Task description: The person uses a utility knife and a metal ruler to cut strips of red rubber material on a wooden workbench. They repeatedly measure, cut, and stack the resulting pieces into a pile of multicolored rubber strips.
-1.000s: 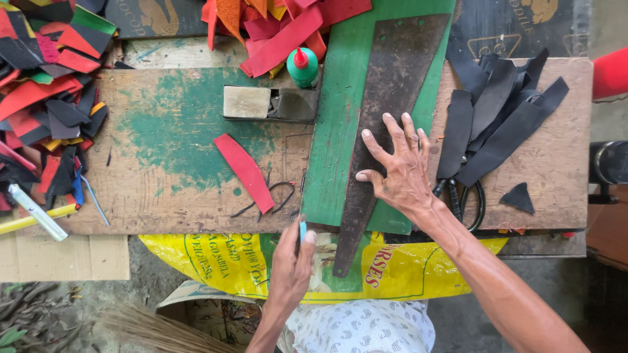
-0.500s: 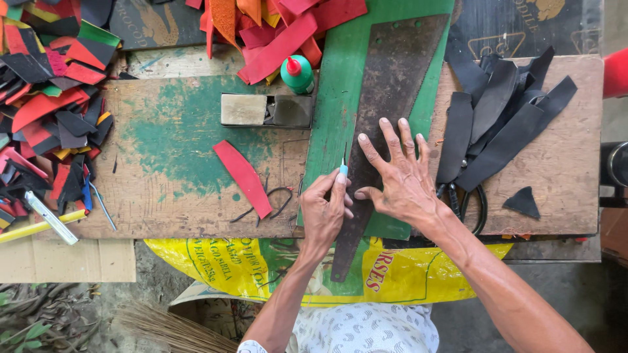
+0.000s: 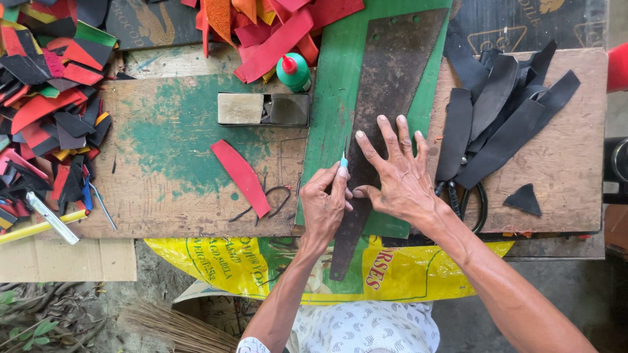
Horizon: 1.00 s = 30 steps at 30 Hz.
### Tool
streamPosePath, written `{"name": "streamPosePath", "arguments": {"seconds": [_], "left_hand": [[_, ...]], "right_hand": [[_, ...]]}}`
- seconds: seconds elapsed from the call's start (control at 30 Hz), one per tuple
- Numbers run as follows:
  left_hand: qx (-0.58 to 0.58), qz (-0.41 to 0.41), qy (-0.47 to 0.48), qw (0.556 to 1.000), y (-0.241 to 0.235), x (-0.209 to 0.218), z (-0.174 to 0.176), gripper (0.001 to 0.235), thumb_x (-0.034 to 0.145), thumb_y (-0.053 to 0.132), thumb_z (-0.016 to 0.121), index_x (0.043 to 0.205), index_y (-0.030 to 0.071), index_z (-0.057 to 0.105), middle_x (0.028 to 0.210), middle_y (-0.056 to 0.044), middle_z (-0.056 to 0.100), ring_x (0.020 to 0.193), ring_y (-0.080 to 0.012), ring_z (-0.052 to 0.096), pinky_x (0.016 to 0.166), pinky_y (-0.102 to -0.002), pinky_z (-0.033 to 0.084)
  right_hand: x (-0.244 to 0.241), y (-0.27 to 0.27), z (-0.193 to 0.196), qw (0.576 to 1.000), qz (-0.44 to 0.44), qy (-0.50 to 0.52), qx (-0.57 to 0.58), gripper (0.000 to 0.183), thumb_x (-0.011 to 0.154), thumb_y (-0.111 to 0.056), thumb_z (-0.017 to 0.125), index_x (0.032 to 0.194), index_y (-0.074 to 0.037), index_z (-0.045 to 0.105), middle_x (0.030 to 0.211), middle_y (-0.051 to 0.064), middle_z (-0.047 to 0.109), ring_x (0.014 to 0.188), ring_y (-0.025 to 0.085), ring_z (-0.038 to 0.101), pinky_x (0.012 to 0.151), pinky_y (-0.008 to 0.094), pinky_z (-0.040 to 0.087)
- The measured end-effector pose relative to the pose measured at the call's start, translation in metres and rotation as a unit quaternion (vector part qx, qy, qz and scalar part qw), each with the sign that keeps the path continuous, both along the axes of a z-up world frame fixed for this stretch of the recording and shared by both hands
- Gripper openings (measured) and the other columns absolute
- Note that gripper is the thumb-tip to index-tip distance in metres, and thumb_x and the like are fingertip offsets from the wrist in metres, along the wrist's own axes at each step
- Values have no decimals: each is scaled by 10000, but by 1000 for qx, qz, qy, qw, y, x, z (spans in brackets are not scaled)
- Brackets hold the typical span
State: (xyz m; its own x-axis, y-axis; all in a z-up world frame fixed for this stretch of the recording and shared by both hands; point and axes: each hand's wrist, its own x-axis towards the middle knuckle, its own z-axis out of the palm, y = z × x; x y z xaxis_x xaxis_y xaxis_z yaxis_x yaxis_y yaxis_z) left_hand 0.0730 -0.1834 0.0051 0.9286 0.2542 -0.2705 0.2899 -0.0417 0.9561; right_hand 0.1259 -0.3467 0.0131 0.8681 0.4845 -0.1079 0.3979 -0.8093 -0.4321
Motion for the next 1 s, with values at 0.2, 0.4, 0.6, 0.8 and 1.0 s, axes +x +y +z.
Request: {"name": "streamPosePath", "arguments": {"seconds": [0.2, 0.4, 0.6, 0.8, 1.0], "left_hand": [[0, -20, -19, 1000, 0, 11, 1, 255, 1008, 146, 633, 1159, -33, 732, 879, -82, 674, 589, -91, 701, 439, -232, 562], [95, -39, -42, 994, -5, 20, 1, 247, 1028, 144, 629, 1147, -38, 746, 743, -91, 628, 527, -92, 626, 437, -263, 476], [140, -41, -57, 988, -4, 25, 0, 223, 1006, 126, 631, 1125, -30, 736, 750, -120, 634, 568, -153, 616, 512, -329, 486], [226, -71, -90, 967, 1, 25, 0, 178, 989, 101, 645, 1084, -19, 735, 746, -171, 633, 641, -276, 618, 597, -402, 461], [251, -85, -116, 957, 2, 23, -6, 115, 968, 54, 635, 978, -32, 710, 725, -184, 600, 634, -318, 608, 583, -430, 447]], "right_hand": [[0, 1, 1, 1000, 2, -6, -16, 1025, 673, -398, 854, 1564, -220, 380, 1644, 213, 185, 1517, 489, 131, 1158, 688, 155], [0, 2, 4, 1000, -3, -6, -10, 1022, 661, -384, 856, 1557, -217, 392, 1639, 208, 195, 1514, 484, 143, 1154, 693, 160], [0, 2, 6, 1000, -3, -9, -14, 1026, 657, -387, 856, 1556, -221, 391, 1642, 206, 195, 1512, 480, 145, 1153, 694, 165], [1, 2, 6, 1000, -3, -13, -10, 1022, 670, -387, 854, 1562, -207, 388, 1639, 215, 197, 1510, 490, 143, 1150, 705, 168], [-1, 6, 8, 1000, -9, -6, -26, 1033, 668, -394, 851, 1562, -185, 378, 1631, 231, 188, 1496, 514, 142, 1126, 732, 178]]}}
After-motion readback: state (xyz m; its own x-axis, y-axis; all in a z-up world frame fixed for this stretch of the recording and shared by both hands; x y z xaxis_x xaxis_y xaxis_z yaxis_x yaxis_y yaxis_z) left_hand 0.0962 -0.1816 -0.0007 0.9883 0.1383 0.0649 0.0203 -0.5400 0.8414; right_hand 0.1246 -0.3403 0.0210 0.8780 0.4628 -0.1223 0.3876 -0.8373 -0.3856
